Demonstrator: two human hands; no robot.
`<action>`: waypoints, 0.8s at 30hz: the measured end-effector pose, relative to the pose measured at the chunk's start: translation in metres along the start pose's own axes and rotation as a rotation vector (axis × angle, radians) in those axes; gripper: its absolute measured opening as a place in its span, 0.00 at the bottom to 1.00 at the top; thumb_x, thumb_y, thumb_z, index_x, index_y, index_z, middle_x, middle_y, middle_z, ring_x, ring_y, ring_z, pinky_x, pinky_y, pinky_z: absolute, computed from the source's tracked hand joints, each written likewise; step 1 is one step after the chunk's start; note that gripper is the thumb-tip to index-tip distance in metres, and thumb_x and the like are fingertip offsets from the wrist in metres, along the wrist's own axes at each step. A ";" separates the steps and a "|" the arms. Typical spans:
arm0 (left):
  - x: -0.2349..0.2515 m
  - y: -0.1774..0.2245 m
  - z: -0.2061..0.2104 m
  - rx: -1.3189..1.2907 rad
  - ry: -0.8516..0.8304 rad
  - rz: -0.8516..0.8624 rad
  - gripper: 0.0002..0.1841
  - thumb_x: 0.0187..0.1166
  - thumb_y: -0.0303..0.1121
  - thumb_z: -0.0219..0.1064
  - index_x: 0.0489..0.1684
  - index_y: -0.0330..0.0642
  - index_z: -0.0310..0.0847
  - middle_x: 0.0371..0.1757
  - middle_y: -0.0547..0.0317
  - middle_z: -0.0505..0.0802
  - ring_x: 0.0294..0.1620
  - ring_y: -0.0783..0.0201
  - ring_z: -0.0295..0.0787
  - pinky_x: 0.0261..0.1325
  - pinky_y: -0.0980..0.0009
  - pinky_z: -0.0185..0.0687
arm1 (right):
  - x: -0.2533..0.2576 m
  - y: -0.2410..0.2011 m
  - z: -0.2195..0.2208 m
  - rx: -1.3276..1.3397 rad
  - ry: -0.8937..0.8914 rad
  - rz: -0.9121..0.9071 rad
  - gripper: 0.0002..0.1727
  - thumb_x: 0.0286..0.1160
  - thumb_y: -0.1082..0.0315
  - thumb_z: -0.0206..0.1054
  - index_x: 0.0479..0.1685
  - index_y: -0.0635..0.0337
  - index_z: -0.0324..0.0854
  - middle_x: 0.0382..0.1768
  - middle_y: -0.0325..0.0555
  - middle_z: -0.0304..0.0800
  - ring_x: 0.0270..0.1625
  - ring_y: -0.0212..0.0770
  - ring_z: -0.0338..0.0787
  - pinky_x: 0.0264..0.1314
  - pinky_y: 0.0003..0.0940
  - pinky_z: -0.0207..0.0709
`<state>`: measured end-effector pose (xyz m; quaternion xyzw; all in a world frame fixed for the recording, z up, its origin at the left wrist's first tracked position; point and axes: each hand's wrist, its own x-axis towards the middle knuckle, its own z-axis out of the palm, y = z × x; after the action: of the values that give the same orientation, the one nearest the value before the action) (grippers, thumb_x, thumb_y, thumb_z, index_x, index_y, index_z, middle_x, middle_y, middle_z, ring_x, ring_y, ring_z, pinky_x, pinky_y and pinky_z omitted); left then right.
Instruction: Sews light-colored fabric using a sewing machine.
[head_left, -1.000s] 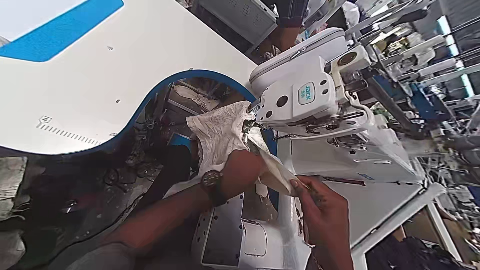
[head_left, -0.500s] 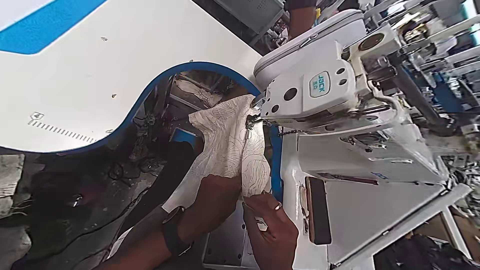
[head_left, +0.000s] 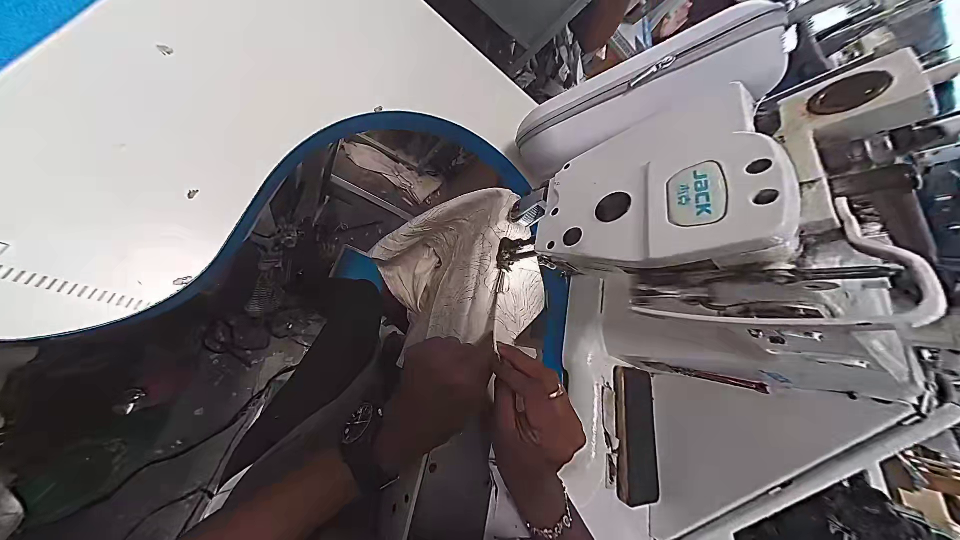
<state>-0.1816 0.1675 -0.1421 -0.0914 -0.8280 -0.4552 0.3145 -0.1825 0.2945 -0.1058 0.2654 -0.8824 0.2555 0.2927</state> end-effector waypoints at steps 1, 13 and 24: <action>0.004 -0.001 0.003 0.033 0.015 0.013 0.12 0.76 0.29 0.62 0.23 0.40 0.88 0.10 0.60 0.79 0.12 0.62 0.75 0.18 0.69 0.66 | 0.004 0.003 0.003 -0.001 0.008 0.008 0.08 0.73 0.75 0.66 0.28 0.63 0.89 0.41 0.49 0.97 0.55 0.31 0.93 0.63 0.16 0.80; 0.005 -0.023 0.000 0.025 0.032 -0.150 0.11 0.79 0.30 0.62 0.38 0.39 0.94 0.26 0.56 0.94 0.26 0.62 0.91 0.33 0.66 0.85 | 0.010 0.013 0.018 0.232 -0.038 0.269 0.12 0.72 0.73 0.59 0.44 0.70 0.86 0.60 0.59 0.92 0.73 0.40 0.85 0.76 0.27 0.75; -0.069 -0.134 0.053 0.128 -0.805 0.134 0.13 0.83 0.26 0.60 0.53 0.26 0.87 0.55 0.31 0.91 0.63 0.33 0.87 0.71 0.36 0.74 | 0.011 -0.004 0.024 0.083 -0.434 -0.130 0.18 0.68 0.62 0.66 0.52 0.62 0.92 0.40 0.47 0.98 0.42 0.49 0.95 0.68 0.59 0.72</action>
<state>-0.2089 0.1438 -0.2976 -0.2961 -0.9037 -0.3092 -0.0008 -0.1964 0.2733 -0.1141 0.3821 -0.8945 0.2091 0.1009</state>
